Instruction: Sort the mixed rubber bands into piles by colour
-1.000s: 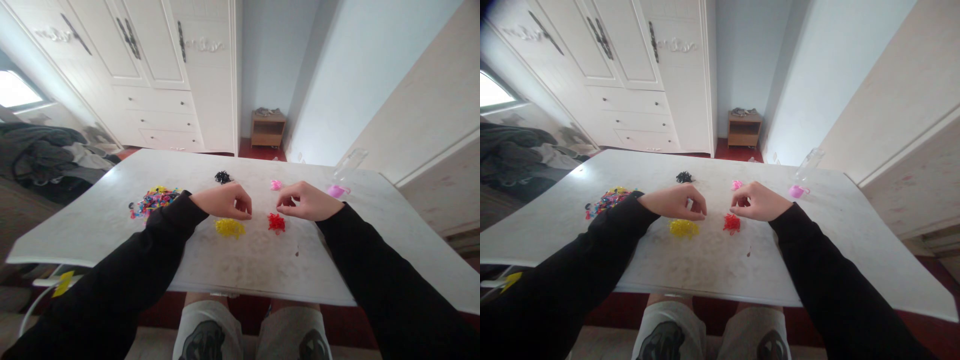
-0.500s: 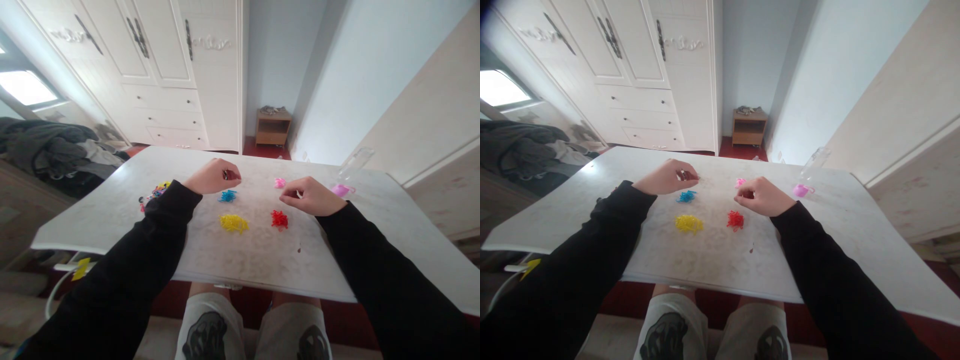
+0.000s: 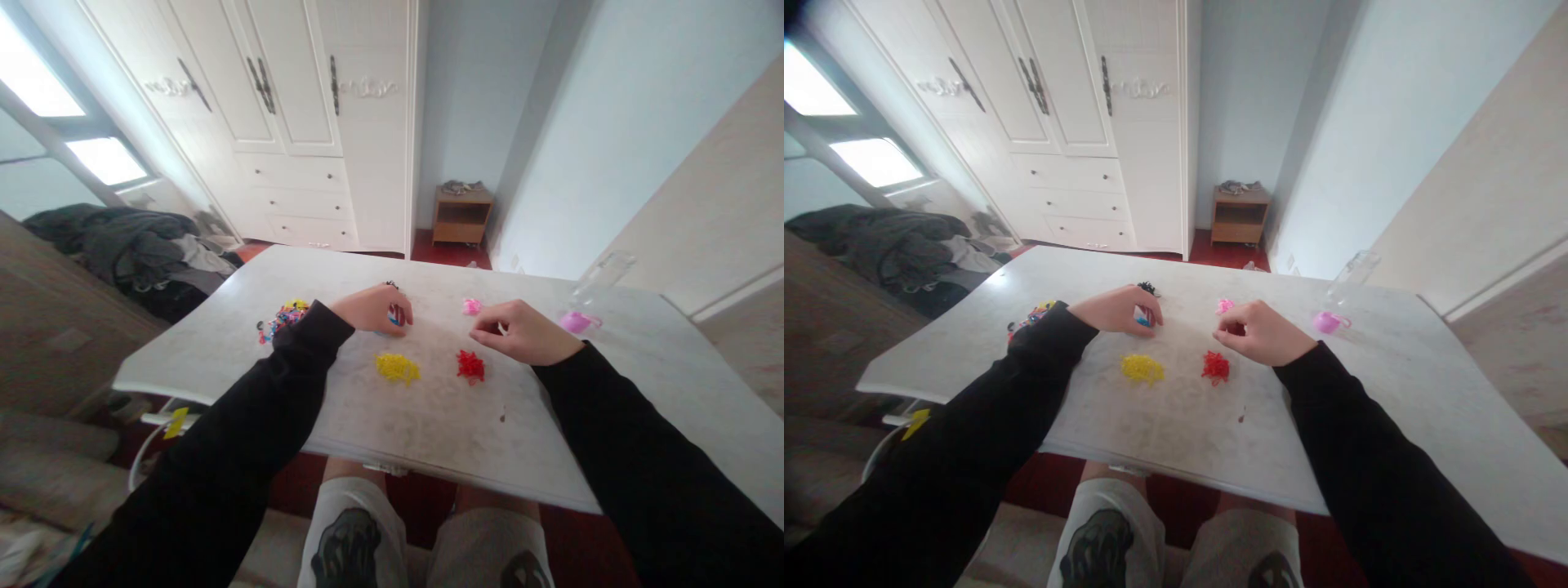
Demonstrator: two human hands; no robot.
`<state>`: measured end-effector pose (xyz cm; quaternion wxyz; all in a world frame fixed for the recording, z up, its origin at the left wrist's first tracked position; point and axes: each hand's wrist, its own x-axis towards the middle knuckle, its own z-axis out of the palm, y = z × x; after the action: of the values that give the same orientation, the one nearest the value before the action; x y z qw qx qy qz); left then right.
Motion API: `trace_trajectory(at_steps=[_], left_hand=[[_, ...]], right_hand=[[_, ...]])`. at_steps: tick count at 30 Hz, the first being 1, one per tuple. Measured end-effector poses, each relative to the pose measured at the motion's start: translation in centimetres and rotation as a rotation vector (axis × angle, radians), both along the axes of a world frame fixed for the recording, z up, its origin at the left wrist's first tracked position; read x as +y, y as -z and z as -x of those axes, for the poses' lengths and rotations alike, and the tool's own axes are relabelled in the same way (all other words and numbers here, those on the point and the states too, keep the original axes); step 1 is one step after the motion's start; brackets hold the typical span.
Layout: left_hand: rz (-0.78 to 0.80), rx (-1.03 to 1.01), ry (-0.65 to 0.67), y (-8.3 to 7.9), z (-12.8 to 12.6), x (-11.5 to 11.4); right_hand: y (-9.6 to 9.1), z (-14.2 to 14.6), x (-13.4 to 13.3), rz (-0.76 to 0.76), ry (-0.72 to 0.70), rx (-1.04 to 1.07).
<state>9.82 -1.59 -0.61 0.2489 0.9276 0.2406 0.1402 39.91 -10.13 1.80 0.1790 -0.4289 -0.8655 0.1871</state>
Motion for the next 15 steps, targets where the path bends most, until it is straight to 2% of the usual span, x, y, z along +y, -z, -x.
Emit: trace_trajectory(at_steps=[6, 9, 12, 15], left_hand=[[-0.069, -0.061, 0.008, 0.6, -0.2, 0.0], [-0.113, -0.126, -0.048, 0.4, -0.4, -0.1], [-0.17, -0.29, -0.23, -0.7, 0.4, 0.2], [-0.18, -0.532, -0.529, -2.2, 3.0, 1.0]], right_hand=[[-0.1, 0.1, 0.0, 0.003, 0.007, 0.015], [0.1, -0.1, 0.2, -0.005, 0.011, 0.033], [0.5, -0.4, 0.6, -0.05, 0.025, 0.038], [1.0, -0.9, 1.1, -0.097, 0.043, 0.029]])
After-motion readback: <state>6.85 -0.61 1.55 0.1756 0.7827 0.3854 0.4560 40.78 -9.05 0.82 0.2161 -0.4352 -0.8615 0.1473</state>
